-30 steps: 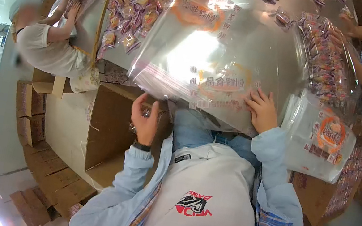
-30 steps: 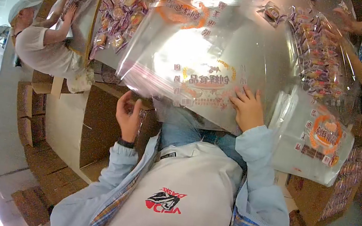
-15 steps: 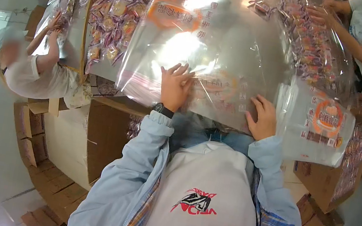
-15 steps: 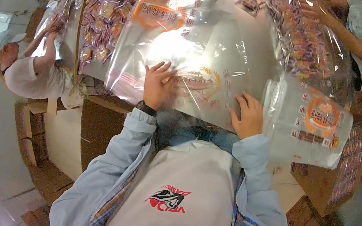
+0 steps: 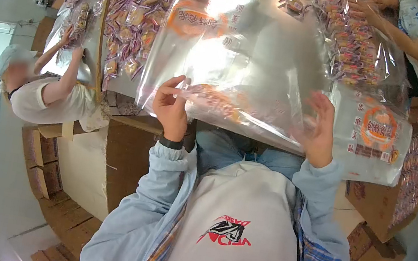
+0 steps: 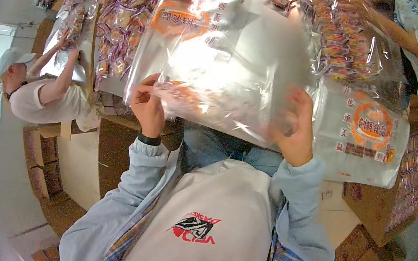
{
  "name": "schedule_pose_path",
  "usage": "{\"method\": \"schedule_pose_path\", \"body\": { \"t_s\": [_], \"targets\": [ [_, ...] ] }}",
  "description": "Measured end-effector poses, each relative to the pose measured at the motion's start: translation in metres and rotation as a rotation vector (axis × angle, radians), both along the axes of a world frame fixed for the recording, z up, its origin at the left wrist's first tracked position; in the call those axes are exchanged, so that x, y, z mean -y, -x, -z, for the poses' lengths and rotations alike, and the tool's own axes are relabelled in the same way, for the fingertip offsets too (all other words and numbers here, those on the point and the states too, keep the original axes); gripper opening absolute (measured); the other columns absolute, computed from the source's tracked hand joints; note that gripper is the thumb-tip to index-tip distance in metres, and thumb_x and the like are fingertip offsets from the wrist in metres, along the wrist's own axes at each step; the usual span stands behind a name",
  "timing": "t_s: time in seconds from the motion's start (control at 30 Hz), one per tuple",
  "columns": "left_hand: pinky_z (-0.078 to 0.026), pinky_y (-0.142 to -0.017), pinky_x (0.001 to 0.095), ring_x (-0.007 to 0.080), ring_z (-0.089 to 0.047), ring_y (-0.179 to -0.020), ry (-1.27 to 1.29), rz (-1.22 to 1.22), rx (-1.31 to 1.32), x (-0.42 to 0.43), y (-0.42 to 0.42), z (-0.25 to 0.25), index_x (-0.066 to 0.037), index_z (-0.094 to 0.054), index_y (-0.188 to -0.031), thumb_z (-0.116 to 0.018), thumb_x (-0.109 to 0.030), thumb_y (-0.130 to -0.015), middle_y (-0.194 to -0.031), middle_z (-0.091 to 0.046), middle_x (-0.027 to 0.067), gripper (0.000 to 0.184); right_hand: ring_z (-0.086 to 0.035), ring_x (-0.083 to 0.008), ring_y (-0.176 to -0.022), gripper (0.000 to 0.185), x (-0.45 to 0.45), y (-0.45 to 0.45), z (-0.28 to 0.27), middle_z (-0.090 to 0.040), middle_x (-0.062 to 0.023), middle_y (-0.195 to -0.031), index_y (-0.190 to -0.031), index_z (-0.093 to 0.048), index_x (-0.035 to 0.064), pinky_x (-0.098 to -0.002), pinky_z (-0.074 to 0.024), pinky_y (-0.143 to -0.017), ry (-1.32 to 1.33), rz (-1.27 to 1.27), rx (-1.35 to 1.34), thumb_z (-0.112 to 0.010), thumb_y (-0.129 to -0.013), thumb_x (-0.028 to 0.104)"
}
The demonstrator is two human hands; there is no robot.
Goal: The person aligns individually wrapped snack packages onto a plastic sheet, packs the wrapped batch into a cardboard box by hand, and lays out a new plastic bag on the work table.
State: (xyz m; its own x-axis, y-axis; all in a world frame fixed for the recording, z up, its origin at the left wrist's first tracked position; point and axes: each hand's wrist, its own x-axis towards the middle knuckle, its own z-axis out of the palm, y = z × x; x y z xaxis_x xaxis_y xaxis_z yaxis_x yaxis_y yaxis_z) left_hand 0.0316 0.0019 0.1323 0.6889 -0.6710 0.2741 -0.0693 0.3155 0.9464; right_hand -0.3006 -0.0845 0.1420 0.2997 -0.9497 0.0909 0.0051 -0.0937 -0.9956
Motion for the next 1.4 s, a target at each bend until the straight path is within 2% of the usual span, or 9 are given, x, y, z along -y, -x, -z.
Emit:
{"method": "schedule_pose_path", "body": {
  "t_s": [0.2,0.33,0.57,0.7,0.77,0.9,1.03,1.07,1.4],
  "targets": [
    [-0.048,-0.107,0.0447,0.0286,-0.063,-0.120,0.145,0.568,-0.820,-0.018,0.027,0.040,-0.007,-0.058,-0.119,-0.051,-0.016,-0.105,-0.116,-0.064,0.0064,0.019,-0.060,-0.0360,-0.125,0.097,-0.008,-0.027,-0.068,-0.056,-0.0166,-0.144,-0.153,-0.046,0.0068,-0.0410,-0.0492,-0.105,0.701,-0.473,-0.128,-0.094,-0.069,0.017],
    [-0.044,-0.113,0.0498,0.0326,-0.056,-0.134,-0.150,0.421,0.109,-0.019,0.072,0.025,-0.010,-0.056,-0.138,-0.052,-0.018,-0.102,-0.127,-0.065,0.0110,0.037,-0.063,-0.0367,-0.108,0.086,-0.046,-0.054,-0.092,-0.061,-0.0154,-0.126,-0.149,-0.052,0.0063,-0.0455,-0.0522,-0.093,0.487,-0.305,-0.252,-0.090,-0.072,0.014],
    [-0.046,-0.113,0.0518,0.0325,-0.059,-0.129,-0.222,0.814,-0.753,-0.044,0.045,0.052,0.002,-0.043,-0.152,-0.058,-0.030,-0.101,-0.141,-0.059,0.0227,0.062,-0.064,-0.0269,-0.097,0.039,-0.042,-0.051,-0.076,-0.062,-0.0085,-0.105,-0.107,-0.073,0.0089,-0.0416,-0.0517,-0.087,0.844,-0.120,-0.476,-0.082,-0.069,0.014],
    [-0.046,-0.113,0.0538,0.0388,-0.053,-0.136,-0.426,0.544,-0.137,-0.059,-0.012,0.038,0.001,-0.039,-0.155,-0.045,-0.051,-0.105,-0.148,-0.053,0.0252,0.072,-0.065,-0.0243,-0.099,0.026,-0.040,-0.040,-0.053,-0.065,-0.0054,-0.098,-0.099,-0.071,0.0111,-0.0384,-0.0536,-0.091,1.070,-0.470,-0.413,-0.074,-0.073,0.010],
    [-0.050,-0.109,0.0561,0.0417,-0.051,-0.139,-0.452,0.351,-0.764,-0.049,-0.038,-0.002,-0.003,-0.037,-0.157,-0.034,-0.071,-0.101,-0.151,-0.050,0.0262,0.088,-0.065,-0.0214,-0.100,0.020,-0.050,-0.037,-0.051,-0.067,-0.0021,-0.097,-0.098,-0.070,0.0128,-0.0369,-0.0528,-0.091,1.127,-0.565,-0.404,-0.070,-0.078,0.015],
    [-0.044,-0.113,0.0569,0.0383,-0.051,-0.140,-0.599,0.761,-0.222,-0.045,-0.049,-0.081,-0.001,-0.035,-0.159,-0.018,-0.098,-0.082,-0.153,-0.050,0.0244,0.124,-0.065,-0.0185,-0.100,0.018,-0.065,-0.039,-0.055,-0.068,0.0001,-0.098,-0.097,-0.069,0.0126,-0.0366,-0.0527,-0.092,1.169,-0.656,-0.397,-0.068,-0.080,0.019],
    [-0.053,-0.101,0.0401,0.0253,-0.061,-0.129,-0.737,1.019,0.194,-0.031,0.007,-0.107,-0.003,-0.036,-0.159,-0.079,-0.058,-0.085,-0.145,-0.059,0.0179,0.101,-0.065,-0.0181,-0.100,0.016,-0.071,-0.058,-0.064,-0.065,0.0005,-0.090,-0.093,-0.068,0.0116,-0.0355,-0.0520,-0.093,1.206,-0.665,-0.387,-0.067,-0.079,0.018],
    [-0.055,-0.096,0.0350,0.0196,-0.066,-0.115,-0.787,1.018,-0.166,-0.029,0.025,-0.120,-0.003,-0.049,-0.152,-0.085,-0.012,-0.083,-0.133,-0.068,0.0137,0.078,-0.065,-0.0180,-0.100,0.015,-0.071,-0.062,-0.066,-0.065,0.0005,-0.090,-0.092,-0.068,0.0115,-0.0351,-0.0518,-0.094,1.217,-0.652,-0.403,-0.067,-0.079,0.018],
    [-0.056,-0.103,0.0514,0.0210,-0.064,-0.112,-0.136,0.249,-0.141,-0.026,-0.020,-0.116,0.000,-0.050,-0.146,-0.062,-0.008,-0.098,-0.120,-0.065,0.0104,0.050,-0.068,-0.0208,-0.102,0.018,-0.063,-0.024,-0.089,-0.073,-0.0029,-0.103,-0.101,-0.072,0.0135,-0.0378,-0.0522,-0.100,1.197,-0.514,-0.449,-0.070,-0.083,0.013]
  ]
}}
